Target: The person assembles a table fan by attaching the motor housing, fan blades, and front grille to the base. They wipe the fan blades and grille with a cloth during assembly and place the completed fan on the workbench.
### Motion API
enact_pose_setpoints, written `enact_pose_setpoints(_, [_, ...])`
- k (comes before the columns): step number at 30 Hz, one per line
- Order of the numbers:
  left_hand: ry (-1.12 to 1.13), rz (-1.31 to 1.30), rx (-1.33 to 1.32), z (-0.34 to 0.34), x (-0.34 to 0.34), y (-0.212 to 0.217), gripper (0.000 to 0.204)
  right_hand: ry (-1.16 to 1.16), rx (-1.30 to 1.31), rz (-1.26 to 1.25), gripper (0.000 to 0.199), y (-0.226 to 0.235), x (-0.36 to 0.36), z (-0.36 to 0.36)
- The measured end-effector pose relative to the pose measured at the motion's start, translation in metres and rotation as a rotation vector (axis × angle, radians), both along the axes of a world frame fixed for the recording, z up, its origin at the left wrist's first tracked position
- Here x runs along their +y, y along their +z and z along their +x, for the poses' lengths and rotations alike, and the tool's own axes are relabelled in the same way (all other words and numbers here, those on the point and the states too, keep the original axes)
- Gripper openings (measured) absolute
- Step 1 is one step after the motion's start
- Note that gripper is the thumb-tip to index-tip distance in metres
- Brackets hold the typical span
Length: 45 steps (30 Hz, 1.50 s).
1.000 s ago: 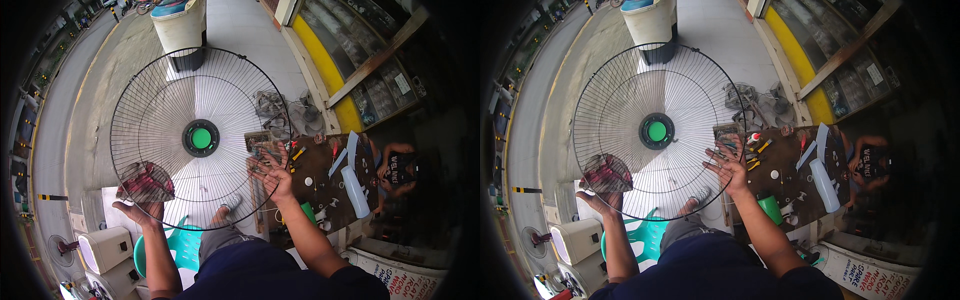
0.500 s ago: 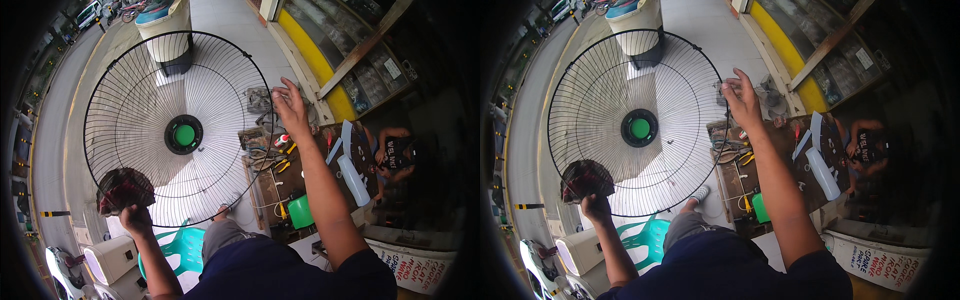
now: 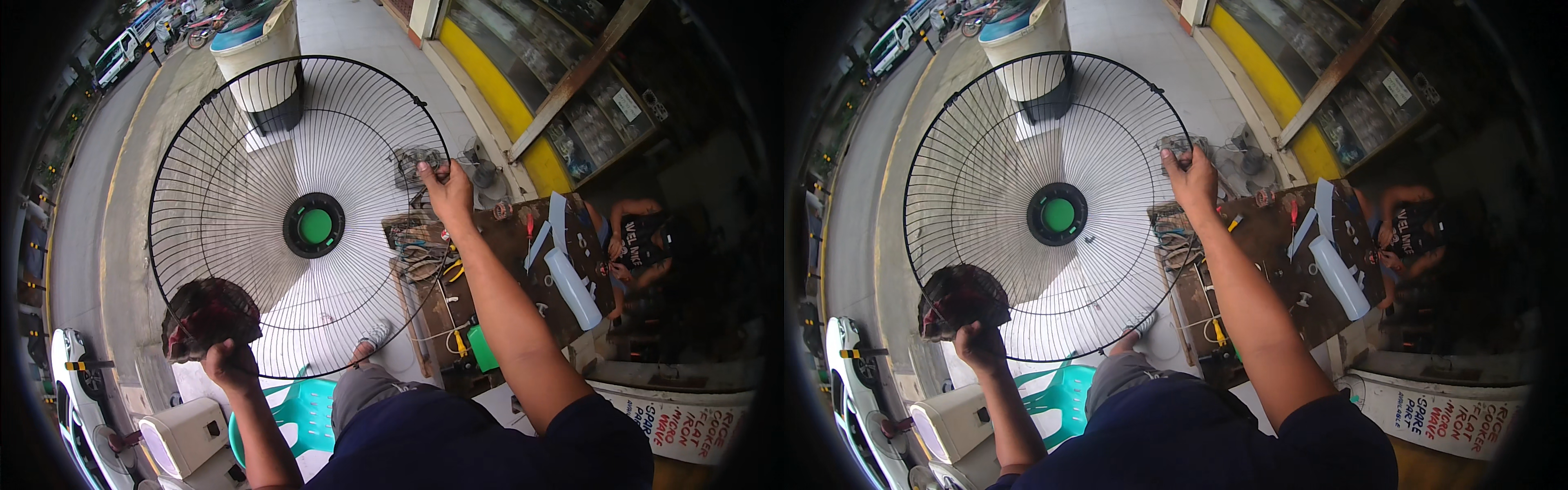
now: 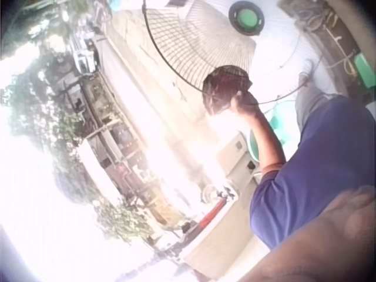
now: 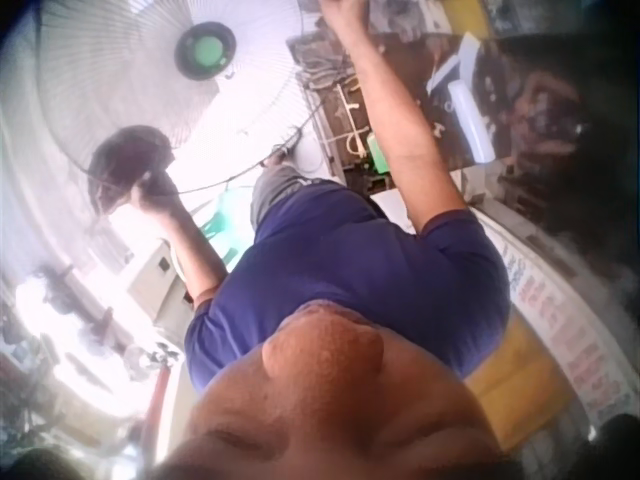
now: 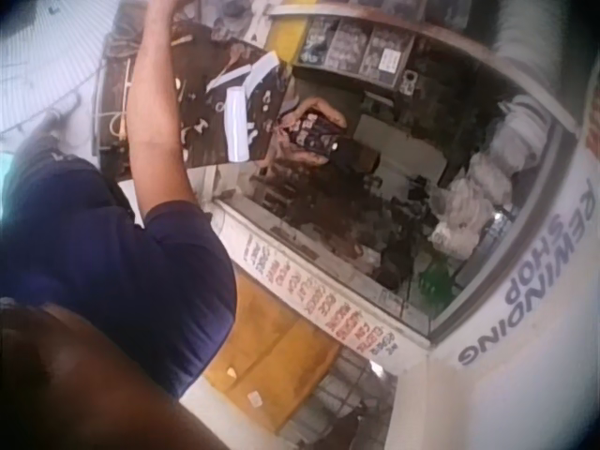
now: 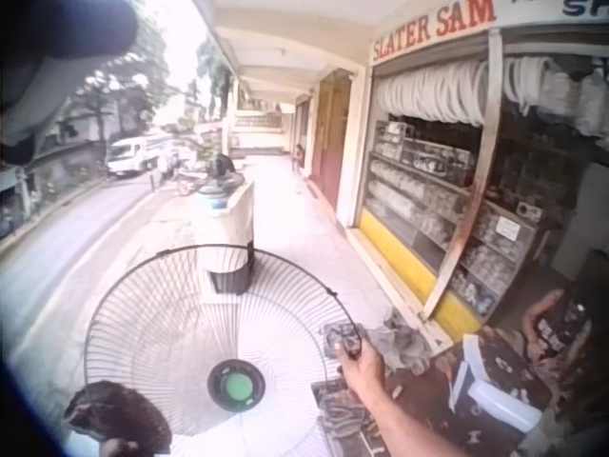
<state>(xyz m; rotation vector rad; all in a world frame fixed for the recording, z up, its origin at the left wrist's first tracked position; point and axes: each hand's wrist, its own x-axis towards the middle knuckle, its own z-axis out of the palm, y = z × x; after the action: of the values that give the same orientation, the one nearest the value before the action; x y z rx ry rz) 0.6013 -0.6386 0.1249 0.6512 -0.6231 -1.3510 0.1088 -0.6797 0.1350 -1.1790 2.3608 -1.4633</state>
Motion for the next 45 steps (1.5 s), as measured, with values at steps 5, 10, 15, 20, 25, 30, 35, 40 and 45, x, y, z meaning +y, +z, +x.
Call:
enact_pose_setpoints(5, [-0.006,-0.062,-0.046,-0.006,0.003,0.009,0.055,0.045,-0.035,-0.136,0.048,-0.001,0.001,-0.004])
enact_pose_setpoints(10, [0.055,-0.037,-0.064,-0.011,0.004,0.011,0.04,0.082,-0.082,-0.144,0.04,-0.011,-0.005,-0.013])
enact_pose_setpoints(15, [0.159,0.016,-0.071,-0.015,0.006,0.01,0.02,0.082,-0.207,-0.183,0.035,-0.018,-0.008,-0.015])
enact_pose_setpoints(20, [0.108,-0.019,-0.089,-0.007,0.007,0.003,0.015,0.084,-0.308,-0.189,0.031,-0.028,-0.003,-0.015])
enact_pose_setpoints(25, [0.126,0.015,-0.101,0.004,-0.002,-0.004,0.017,0.098,-0.284,-0.153,0.035,-0.046,0.008,-0.013])
enact_pose_setpoints(30, [-0.077,0.123,-0.022,0.014,-0.022,-0.003,0.036,0.369,-0.562,-0.1,0.039,-0.052,0.064,-0.003])
enact_pose_setpoints(35, [-0.414,0.307,0.023,0.004,-0.043,-0.041,0.022,0.397,-1.413,0.028,0.055,-0.059,0.168,0.027])
enact_pose_setpoints(40, [-0.468,0.368,-0.26,-0.092,-0.038,-0.079,0.022,0.063,-1.301,-0.089,0.051,-0.06,0.29,0.008])
enact_pose_setpoints(45, [-0.626,0.197,-0.438,-0.231,-0.009,-0.039,0.051,-0.244,-1.231,-0.271,0.049,-0.038,0.412,-0.011])
